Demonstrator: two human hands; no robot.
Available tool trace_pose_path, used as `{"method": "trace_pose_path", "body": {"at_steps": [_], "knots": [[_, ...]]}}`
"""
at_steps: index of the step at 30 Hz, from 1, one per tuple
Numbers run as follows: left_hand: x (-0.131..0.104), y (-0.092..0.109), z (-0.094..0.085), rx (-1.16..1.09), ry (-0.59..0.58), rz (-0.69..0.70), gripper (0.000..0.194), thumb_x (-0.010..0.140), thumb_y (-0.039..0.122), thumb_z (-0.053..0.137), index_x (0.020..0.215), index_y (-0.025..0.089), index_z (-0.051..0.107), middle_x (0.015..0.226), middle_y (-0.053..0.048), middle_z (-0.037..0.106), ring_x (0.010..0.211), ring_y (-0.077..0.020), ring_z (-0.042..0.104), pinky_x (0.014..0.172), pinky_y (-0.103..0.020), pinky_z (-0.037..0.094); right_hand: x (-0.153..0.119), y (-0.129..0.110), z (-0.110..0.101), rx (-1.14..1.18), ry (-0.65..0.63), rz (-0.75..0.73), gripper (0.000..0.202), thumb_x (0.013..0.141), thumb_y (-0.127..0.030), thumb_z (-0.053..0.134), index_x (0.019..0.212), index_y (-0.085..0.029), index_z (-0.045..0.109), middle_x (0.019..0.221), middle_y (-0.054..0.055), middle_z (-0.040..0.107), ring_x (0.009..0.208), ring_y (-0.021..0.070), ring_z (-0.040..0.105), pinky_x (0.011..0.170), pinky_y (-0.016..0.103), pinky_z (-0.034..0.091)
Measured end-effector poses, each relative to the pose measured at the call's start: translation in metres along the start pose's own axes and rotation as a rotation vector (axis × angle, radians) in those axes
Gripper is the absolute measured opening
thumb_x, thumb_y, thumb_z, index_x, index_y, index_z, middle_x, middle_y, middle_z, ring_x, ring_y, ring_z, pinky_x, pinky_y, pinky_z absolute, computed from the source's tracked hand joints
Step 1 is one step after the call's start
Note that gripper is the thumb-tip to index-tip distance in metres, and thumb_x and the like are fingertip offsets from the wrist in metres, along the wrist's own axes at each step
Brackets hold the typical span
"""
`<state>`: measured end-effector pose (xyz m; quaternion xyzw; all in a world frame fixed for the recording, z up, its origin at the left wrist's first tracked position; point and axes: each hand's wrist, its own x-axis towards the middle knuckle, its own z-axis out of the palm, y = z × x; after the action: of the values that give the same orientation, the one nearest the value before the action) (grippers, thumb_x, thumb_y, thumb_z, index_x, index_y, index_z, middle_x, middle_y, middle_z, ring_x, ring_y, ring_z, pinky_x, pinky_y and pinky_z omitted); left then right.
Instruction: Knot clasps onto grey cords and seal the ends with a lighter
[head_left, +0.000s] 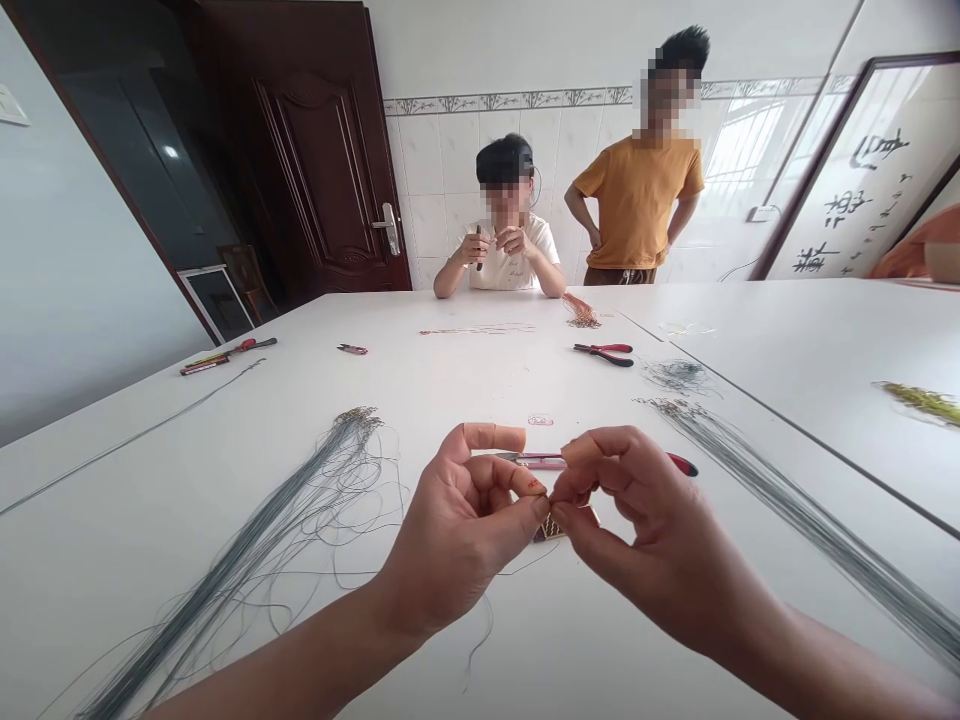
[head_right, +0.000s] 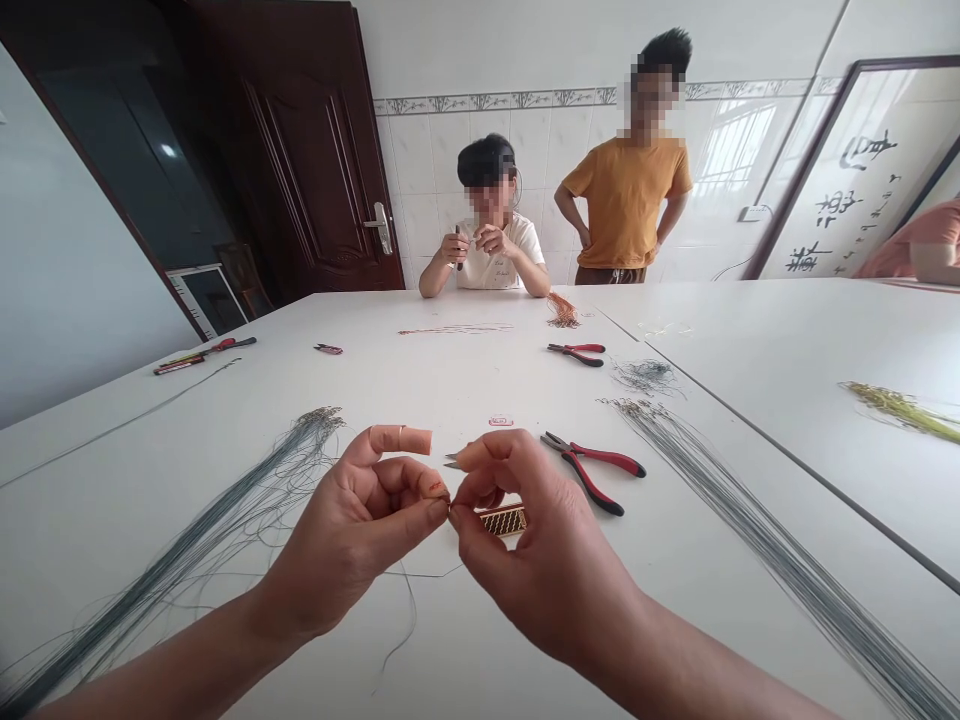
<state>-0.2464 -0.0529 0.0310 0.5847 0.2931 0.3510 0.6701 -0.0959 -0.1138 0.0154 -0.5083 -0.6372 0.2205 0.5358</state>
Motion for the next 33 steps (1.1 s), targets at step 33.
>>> {"method": "trace_pose_path", "body": {"at_steps": [33], "knots": [[-0.006, 0.009, 0.006, 0.064, -0.059, -0.106, 0.041, 0.077, 0.021, 0.066, 0.109, 0.024, 0.041, 0.071, 0.006, 0.055, 0.054, -0.0036, 0.041, 0.052, -0.019, 0.035, -0.005, -0.009, -0.003, -0.323, -0.043, -0.097, 0.03, 0.074, -0.006, 0.047, 0.092, -0.027, 0.038, 0.077, -0.002, 0.056, 0.066, 0.0134, 0.054, 0.036, 0.019, 0.032]]}}
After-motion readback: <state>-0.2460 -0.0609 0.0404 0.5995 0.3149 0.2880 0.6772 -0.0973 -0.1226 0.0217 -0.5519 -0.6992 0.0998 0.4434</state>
